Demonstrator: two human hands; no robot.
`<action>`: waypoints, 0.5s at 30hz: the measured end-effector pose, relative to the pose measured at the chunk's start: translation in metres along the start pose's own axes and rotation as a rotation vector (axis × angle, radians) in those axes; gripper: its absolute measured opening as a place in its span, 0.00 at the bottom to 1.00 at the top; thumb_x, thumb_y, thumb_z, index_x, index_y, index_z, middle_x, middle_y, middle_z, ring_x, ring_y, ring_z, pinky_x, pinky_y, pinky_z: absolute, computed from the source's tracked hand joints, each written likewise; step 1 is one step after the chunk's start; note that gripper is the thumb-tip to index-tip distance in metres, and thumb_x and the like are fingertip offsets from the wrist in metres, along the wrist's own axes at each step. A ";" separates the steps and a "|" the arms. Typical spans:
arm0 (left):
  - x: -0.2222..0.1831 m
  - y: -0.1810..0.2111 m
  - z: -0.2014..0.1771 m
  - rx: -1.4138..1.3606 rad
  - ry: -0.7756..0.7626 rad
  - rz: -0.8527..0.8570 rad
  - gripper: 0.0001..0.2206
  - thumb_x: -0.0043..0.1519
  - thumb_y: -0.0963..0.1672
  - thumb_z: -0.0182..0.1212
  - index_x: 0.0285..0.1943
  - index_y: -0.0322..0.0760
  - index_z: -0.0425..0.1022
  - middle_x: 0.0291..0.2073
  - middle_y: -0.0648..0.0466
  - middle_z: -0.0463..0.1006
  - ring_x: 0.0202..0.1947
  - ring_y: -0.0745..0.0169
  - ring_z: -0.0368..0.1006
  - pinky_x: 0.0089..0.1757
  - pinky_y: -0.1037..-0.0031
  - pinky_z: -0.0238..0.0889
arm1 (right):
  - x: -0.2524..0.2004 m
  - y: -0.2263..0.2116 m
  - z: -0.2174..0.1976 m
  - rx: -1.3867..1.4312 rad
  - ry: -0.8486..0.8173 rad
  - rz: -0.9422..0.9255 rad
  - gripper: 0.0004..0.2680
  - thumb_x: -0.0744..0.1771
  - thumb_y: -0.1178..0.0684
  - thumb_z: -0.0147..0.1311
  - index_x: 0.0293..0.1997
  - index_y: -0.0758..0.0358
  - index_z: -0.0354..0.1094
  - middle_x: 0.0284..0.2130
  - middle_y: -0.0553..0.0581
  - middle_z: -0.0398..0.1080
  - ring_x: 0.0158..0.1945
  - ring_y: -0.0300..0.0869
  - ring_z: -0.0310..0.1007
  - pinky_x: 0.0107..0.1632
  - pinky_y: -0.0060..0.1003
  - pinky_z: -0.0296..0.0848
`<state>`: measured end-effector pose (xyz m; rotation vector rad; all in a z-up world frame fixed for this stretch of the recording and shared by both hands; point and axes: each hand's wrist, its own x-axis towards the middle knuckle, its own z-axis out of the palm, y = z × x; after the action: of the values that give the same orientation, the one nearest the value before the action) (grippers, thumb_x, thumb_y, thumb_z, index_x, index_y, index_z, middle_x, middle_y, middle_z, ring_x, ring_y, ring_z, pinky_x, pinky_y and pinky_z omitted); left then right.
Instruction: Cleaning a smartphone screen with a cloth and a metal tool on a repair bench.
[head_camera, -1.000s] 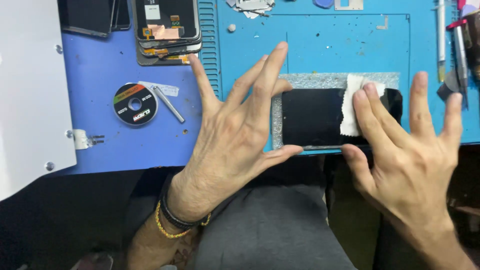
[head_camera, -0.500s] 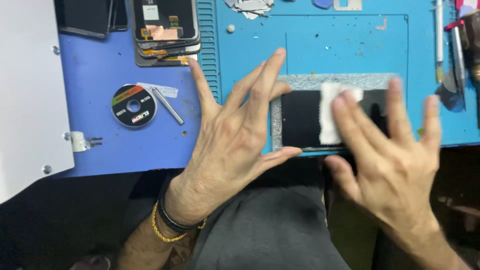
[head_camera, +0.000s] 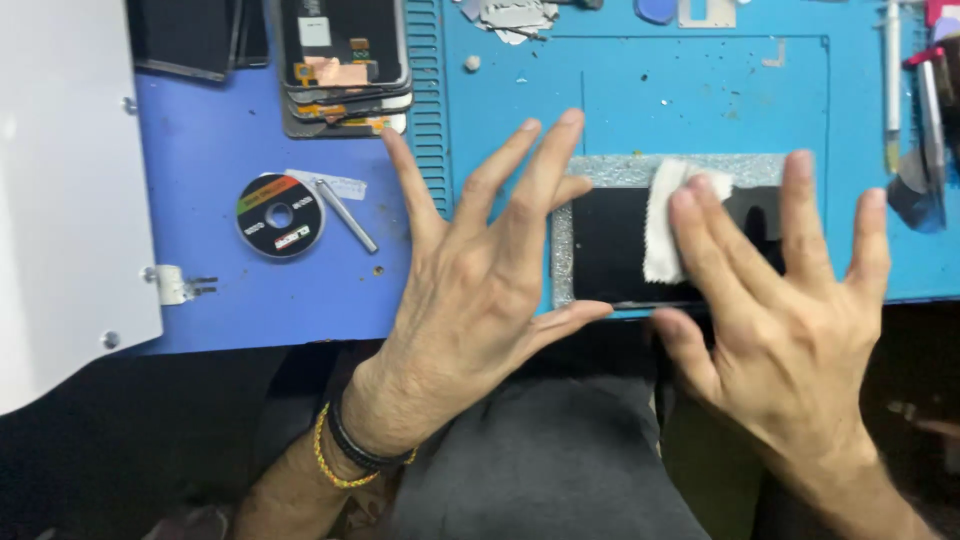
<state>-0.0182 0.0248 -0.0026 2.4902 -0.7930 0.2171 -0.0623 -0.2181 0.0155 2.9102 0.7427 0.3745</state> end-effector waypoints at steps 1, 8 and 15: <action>-0.001 -0.003 -0.002 0.016 0.003 -0.005 0.57 0.57 0.61 0.84 0.76 0.24 0.48 0.78 0.51 0.62 0.79 0.50 0.61 0.64 0.13 0.25 | 0.014 -0.015 0.006 0.008 0.013 -0.007 0.30 0.75 0.33 0.30 0.77 0.67 0.69 0.69 0.65 0.77 0.78 0.68 0.51 0.72 0.75 0.48; 0.000 -0.004 0.003 -0.044 0.009 -0.030 0.61 0.51 0.60 0.89 0.77 0.27 0.43 0.79 0.52 0.63 0.81 0.57 0.58 0.66 0.16 0.22 | 0.011 -0.002 0.007 0.031 0.030 -0.019 0.31 0.75 0.32 0.32 0.76 0.71 0.68 0.67 0.68 0.78 0.78 0.67 0.50 0.75 0.70 0.45; -0.001 0.000 0.000 -0.013 0.010 -0.034 0.64 0.49 0.62 0.89 0.78 0.27 0.42 0.79 0.57 0.65 0.81 0.54 0.58 0.66 0.13 0.25 | -0.004 -0.005 -0.008 -0.036 -0.038 -0.024 0.30 0.73 0.33 0.34 0.78 0.64 0.70 0.68 0.65 0.78 0.81 0.62 0.51 0.76 0.69 0.48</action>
<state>-0.0188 0.0252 -0.0032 2.4869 -0.7448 0.2120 -0.0703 -0.2149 0.0217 2.8633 0.7569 0.3252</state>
